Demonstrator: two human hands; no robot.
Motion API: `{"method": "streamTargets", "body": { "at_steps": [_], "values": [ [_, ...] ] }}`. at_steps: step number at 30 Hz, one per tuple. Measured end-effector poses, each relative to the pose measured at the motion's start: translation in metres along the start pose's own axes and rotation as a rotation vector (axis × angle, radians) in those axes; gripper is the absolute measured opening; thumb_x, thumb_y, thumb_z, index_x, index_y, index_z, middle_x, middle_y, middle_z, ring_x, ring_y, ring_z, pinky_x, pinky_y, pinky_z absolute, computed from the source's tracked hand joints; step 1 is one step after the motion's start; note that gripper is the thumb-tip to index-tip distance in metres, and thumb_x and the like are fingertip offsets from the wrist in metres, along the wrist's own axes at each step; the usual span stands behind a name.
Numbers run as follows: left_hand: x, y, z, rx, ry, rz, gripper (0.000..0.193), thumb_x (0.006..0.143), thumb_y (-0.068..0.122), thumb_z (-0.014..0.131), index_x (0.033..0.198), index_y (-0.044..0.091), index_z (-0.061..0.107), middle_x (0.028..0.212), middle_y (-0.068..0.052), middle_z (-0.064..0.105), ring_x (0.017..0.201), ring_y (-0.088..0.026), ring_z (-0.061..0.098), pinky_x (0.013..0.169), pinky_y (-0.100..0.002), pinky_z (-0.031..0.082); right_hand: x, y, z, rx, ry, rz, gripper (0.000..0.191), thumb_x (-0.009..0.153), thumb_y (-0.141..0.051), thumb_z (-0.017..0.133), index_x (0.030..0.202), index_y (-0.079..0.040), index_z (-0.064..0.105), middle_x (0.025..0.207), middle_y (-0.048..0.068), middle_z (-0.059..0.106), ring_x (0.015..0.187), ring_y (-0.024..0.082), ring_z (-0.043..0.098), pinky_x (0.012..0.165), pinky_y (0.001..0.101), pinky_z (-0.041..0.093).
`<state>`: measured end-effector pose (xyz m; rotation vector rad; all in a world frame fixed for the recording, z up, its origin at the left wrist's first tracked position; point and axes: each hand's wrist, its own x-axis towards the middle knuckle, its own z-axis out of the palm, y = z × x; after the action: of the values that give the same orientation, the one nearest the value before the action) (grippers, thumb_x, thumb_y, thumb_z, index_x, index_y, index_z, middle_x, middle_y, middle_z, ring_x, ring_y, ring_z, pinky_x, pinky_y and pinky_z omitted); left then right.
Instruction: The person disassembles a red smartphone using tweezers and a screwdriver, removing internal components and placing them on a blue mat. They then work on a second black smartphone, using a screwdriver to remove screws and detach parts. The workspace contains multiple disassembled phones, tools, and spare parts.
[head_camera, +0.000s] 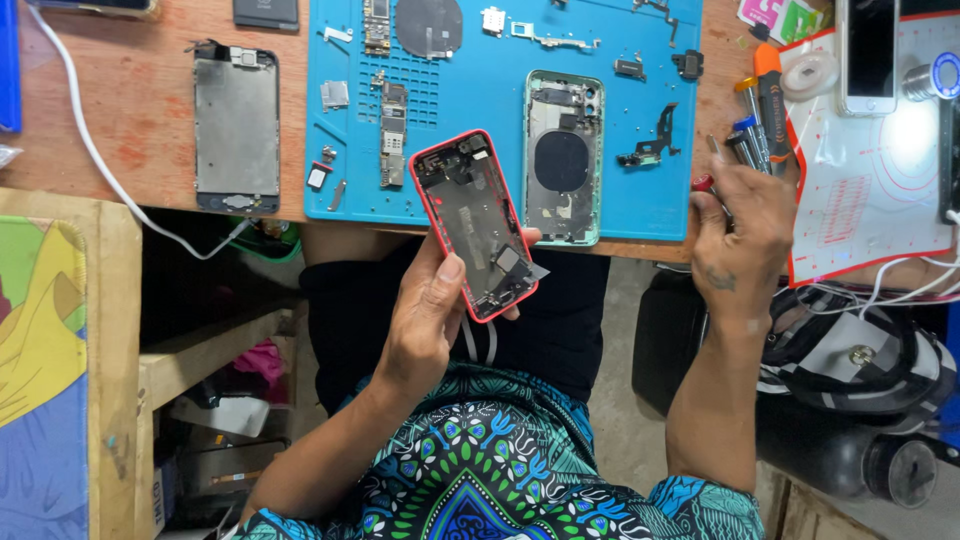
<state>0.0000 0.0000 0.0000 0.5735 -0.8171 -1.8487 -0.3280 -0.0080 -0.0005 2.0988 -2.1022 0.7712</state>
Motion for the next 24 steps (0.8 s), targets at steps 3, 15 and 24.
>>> {"method": "streamTargets", "body": {
  "at_steps": [3, 15, 24],
  "values": [
    [-0.001, 0.003, -0.003, -0.006, -0.028, 0.012, 0.062, 0.112, 0.039, 0.043, 0.157, -0.001, 0.031, 0.145, -0.023, 0.06, 0.113, -0.022, 0.069, 0.089, -0.035, 0.06, -0.006, 0.004, -0.005, -0.001, 0.08, 0.07, 0.021, 0.106, -0.002, 0.073, 0.127, -0.001, 0.073, 0.119, 0.015, 0.065, 0.117, 0.03, 0.06, 0.105, 0.0399, 0.052],
    [-0.003, -0.001, -0.004, 0.091, -0.036, 0.055, 0.07, 0.109, 0.044, 0.052, 0.159, 0.003, 0.029, 0.145, -0.02, 0.059, 0.122, -0.02, 0.066, 0.091, -0.036, 0.063, 0.001, 0.018, -0.013, 0.011, -0.008, 0.202, 0.007, 0.105, -0.009, 0.076, 0.108, -0.002, 0.077, 0.1, 0.013, 0.066, 0.086, 0.025, 0.064, 0.077, 0.0367, 0.05],
    [-0.003, -0.007, -0.004, 0.061, -0.004, 0.057, 0.077, 0.106, 0.045, 0.059, 0.162, 0.004, 0.025, 0.136, -0.015, 0.061, 0.106, -0.018, 0.066, 0.086, -0.035, 0.061, 0.004, 0.027, -0.027, 0.101, -0.111, 0.23, 0.02, 0.098, -0.006, 0.078, 0.118, -0.008, 0.078, 0.109, 0.011, 0.07, 0.088, 0.019, 0.062, 0.078, 0.0318, 0.049]
  ]
}}
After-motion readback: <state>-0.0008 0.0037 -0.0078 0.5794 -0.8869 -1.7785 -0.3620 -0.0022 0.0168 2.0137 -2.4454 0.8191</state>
